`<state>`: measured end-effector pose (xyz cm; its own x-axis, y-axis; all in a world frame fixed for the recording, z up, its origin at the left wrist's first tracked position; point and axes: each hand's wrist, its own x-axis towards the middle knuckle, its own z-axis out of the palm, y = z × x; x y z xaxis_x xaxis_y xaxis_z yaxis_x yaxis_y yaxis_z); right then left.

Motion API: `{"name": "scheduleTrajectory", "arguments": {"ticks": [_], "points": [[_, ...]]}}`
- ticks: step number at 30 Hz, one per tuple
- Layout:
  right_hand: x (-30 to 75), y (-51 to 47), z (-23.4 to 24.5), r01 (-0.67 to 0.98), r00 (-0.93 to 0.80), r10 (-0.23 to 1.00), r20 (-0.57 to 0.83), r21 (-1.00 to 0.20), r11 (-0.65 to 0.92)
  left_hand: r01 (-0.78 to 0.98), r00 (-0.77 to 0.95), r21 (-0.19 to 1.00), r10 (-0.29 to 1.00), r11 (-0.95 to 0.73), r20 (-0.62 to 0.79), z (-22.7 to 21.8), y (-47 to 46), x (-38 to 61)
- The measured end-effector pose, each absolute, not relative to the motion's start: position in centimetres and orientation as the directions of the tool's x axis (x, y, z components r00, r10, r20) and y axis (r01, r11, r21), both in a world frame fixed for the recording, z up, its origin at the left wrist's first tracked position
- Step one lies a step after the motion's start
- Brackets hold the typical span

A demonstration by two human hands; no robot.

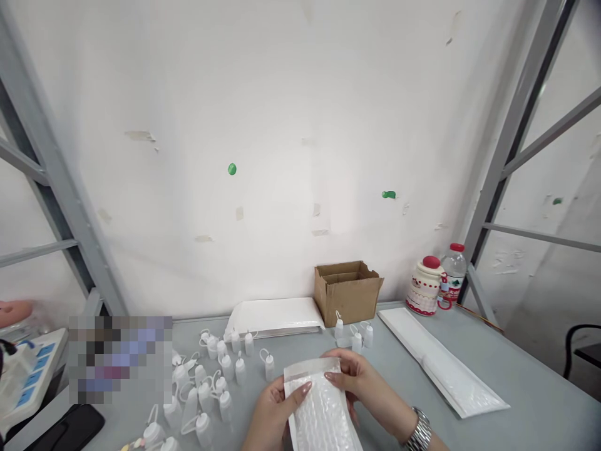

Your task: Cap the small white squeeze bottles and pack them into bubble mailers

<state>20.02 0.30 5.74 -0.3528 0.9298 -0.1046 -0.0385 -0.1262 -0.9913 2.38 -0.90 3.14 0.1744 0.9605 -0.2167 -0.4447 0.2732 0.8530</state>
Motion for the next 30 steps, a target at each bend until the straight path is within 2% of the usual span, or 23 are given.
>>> {"name": "scheduleTrajectory", "arguments": {"ticks": [5, 10, 13, 16, 19, 21, 23, 26, 30], "points": [[20.0, 0.7, 5.0, 0.062, -0.321, 0.94, -0.115, -0.993, -0.1, -0.437, 0.264, 0.75, 0.868, 0.497, -0.421, 5.1, -1.1, 1.9], [20.5, 0.2, 6.7, 0.049, -0.38, 0.923, -0.06, -0.998, -0.045, -0.422, 0.225, 0.829, 0.928, 0.367, -0.296, 4.9, -1.2, 1.8], [21.2, -0.5, 8.1, -0.017, -0.431, 0.898, -0.087, -0.994, -0.104, -0.432, 0.185, 0.838, 0.942, 0.334, -0.28, 4.5, -1.2, 1.9], [21.1, -1.2, 7.8, -0.081, -0.336, 0.926, -0.17, -0.975, -0.208, -0.423, 0.162, 0.842, 0.942, 0.336, -0.294, 4.7, -1.3, 2.0], [20.3, -1.7, 6.3, -0.026, -0.207, 0.951, -0.23, -0.97, -0.24, -0.427, 0.197, 0.837, 0.939, 0.342, -0.283, 4.7, -1.6, 2.2], [19.9, -2.0, 5.4, 0.034, -0.185, 0.958, -0.221, -0.975, -0.219, -0.419, 0.231, 0.84, 0.935, 0.344, -0.268, 4.5, -1.7, 2.5], [20.4, -2.4, 5.3, 0.124, -0.149, 0.978, -0.149, -0.984, -0.131, -0.404, 0.285, 0.836, 0.92, 0.37, -0.269, 4.1, -1.8, 2.8], [23.1, -3.0, 7.0, 0.385, -0.024, 0.998, 0.053, -0.921, 0.058, -0.392, 0.374, 0.804, 0.876, 0.447, -0.305, 3.6, -1.9, 3.0], [29.5, -3.1, 11.2, 0.765, 0.127, 0.927, 0.353, -0.63, 0.135, -0.388, 0.402, 0.783, 0.854, 0.485, -0.33, 3.8, -2.0, 2.8]]}}
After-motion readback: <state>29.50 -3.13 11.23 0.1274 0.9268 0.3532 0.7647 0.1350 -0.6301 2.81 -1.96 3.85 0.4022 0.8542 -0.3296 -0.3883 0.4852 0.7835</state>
